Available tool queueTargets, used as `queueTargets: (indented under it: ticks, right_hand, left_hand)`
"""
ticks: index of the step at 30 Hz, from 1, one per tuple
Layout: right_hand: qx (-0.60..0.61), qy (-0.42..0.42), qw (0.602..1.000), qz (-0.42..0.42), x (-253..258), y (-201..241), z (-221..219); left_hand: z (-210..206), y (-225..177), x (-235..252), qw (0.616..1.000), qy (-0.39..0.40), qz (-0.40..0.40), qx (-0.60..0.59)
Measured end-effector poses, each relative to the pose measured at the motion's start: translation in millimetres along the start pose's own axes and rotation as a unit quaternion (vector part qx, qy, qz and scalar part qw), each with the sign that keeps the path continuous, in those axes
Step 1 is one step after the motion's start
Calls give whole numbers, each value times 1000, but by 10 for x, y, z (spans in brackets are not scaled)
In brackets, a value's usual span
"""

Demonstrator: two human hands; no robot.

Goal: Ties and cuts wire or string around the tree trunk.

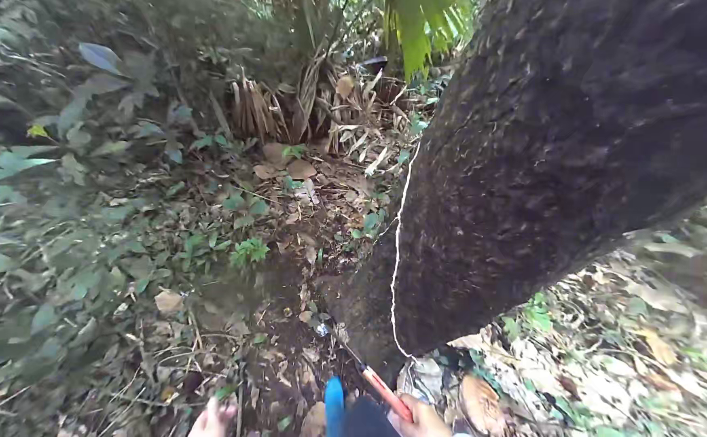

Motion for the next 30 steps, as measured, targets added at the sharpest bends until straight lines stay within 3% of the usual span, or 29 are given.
queueTargets:
  ticks: [4,8,12,16,19,22,25,27,30]
  right_hand:
    - [-18,8,999,-32,614,-154,37]
    - [-52,-17,996,-64,1293,-87,123]
    - [-19,-46,995,-91,1132,289,277]
    - [62,-131,982,-120,731,411,343]
    - [111,-201,963,-143,380,516,329]
    - [152,-291,936,-128,92,831,349]
    - [185,-382,899,-106,-15,1095,377]
    - [202,-425,877,-99,-13,1214,440]
    - [192,-498,843,-71,44,1264,570]
  left_hand:
    - [-1083,-980,159,985,135,-97,43]
    - [-2168,-1907,108,942,282,-168,71]
    - [-2895,-2664,-74,893,365,-242,100]
    - [-3178,-3191,-465,850,375,-369,38]
    - [-3305,-3167,-991,737,452,-501,34]
    - [-3345,-2979,-1586,556,549,-623,25]
    - [-3400,-2735,-1961,389,604,-694,40]
    - [-3460,-2662,-2069,327,584,-742,45]
    - [-3570,-2698,-2132,294,538,-789,43]
Point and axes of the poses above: each hand's wrist, its own x-axis towards the middle knuckle, its own z-axis out of the back of the hand, y = z × x, the point moved 8 cm from there along x, towards the middle knuckle, and after that the axes turned 1 degree about -z, right-handed, at the moved point
